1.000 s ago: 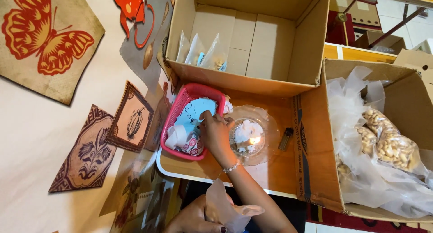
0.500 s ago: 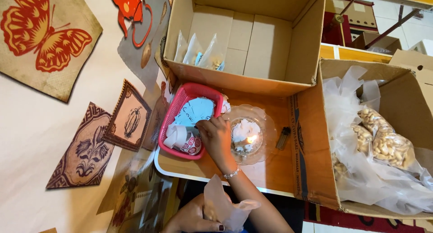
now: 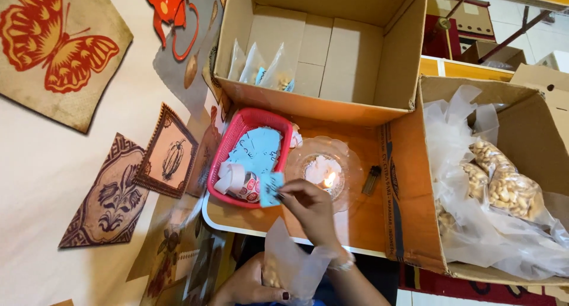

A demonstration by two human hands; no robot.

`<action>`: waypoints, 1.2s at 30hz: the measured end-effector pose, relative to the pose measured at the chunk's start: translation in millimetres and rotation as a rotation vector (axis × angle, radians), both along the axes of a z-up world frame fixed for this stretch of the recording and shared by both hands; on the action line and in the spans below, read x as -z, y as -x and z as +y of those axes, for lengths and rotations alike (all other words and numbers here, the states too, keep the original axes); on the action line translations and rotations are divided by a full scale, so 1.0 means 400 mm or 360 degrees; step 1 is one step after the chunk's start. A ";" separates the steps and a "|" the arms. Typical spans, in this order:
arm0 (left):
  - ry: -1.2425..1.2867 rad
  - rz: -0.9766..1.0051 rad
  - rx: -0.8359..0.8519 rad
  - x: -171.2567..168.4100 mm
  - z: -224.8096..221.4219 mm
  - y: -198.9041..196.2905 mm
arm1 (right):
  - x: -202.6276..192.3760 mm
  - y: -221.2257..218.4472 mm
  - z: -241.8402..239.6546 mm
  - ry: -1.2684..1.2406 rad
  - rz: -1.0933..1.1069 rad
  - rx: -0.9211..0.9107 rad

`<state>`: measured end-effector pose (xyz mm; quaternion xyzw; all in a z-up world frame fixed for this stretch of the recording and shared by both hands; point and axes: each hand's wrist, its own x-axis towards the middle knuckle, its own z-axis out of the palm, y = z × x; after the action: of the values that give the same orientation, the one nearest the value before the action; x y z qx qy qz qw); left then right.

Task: Sealing small plastic bags containing snacks by carefully melting the edges over a candle flame.

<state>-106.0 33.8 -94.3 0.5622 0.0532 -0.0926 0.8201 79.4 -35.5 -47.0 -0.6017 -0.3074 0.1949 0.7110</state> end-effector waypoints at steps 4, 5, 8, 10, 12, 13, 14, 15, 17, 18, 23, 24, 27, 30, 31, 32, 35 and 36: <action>0.0051 0.0008 -0.0025 0.002 0.000 -0.005 | -0.048 -0.026 -0.119 -0.0235 0.0317 -0.0066; -0.0092 -0.0045 -0.0017 0.005 0.003 -0.009 | -0.058 -0.034 -0.150 -0.0287 0.0332 -0.0019; -0.0328 0.0043 0.0013 -0.011 0.009 -0.026 | -0.098 -0.060 -0.243 -0.0228 0.0183 -0.0030; -0.0498 0.0087 0.0067 -0.046 0.013 -0.042 | -0.158 -0.063 -0.274 -0.0120 0.0000 0.0052; -0.0671 0.0123 0.0126 -0.037 0.015 -0.052 | -0.193 -0.065 -0.312 -0.0011 -0.0185 0.0139; -0.0953 0.0185 0.0157 -0.010 0.014 -0.050 | -0.197 -0.065 -0.333 0.0083 -0.0104 0.0227; -0.1233 0.0247 0.0186 0.018 0.013 -0.047 | -0.202 -0.064 -0.354 0.0178 -0.0021 0.0312; -0.1229 0.0243 0.0199 -0.015 0.011 -0.061 | -0.215 -0.065 -0.368 0.0183 -0.0020 0.0325; -0.1165 0.0121 0.0251 -0.085 0.010 -0.090 | -0.242 -0.071 -0.390 0.0244 -0.0014 0.0334; -0.1166 0.0119 0.0255 -0.096 0.006 -0.100 | -0.257 -0.072 -0.396 0.0243 -0.0014 0.0339; -0.1091 -0.0118 0.0246 -0.175 -0.011 -0.138 | -0.318 -0.096 -0.436 0.0661 -0.0625 0.0285; -0.1090 -0.0117 0.0251 -0.189 -0.012 -0.145 | -0.328 -0.092 -0.437 0.0662 -0.0622 0.0288; -0.1120 -0.0120 0.0233 -0.217 -0.017 -0.158 | -0.346 -0.079 -0.443 0.0783 -0.0628 0.0231; -0.1143 -0.0076 0.0257 -0.228 -0.019 -0.164 | -0.350 -0.069 -0.450 0.0632 -0.0329 0.0148; -0.1139 -0.0050 0.0253 -0.234 -0.019 -0.165 | -0.355 -0.070 -0.449 0.0695 -0.0437 0.0161; -0.1136 -0.0025 0.0247 -0.241 -0.019 -0.167 | -0.360 -0.071 -0.447 0.0757 -0.0544 0.0174; -0.1155 0.0038 0.0266 -0.240 -0.018 -0.168 | -0.345 -0.064 -0.457 0.0736 -0.0527 0.0255; -0.1154 0.0038 0.0265 -0.235 -0.018 -0.167 | -0.344 -0.063 -0.459 0.0736 -0.0527 0.0253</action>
<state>-39.1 26.7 -0.2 0.8175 0.0464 -0.1407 0.5566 104.8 -219.2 90.5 -0.7936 -0.3184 0.1026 0.5081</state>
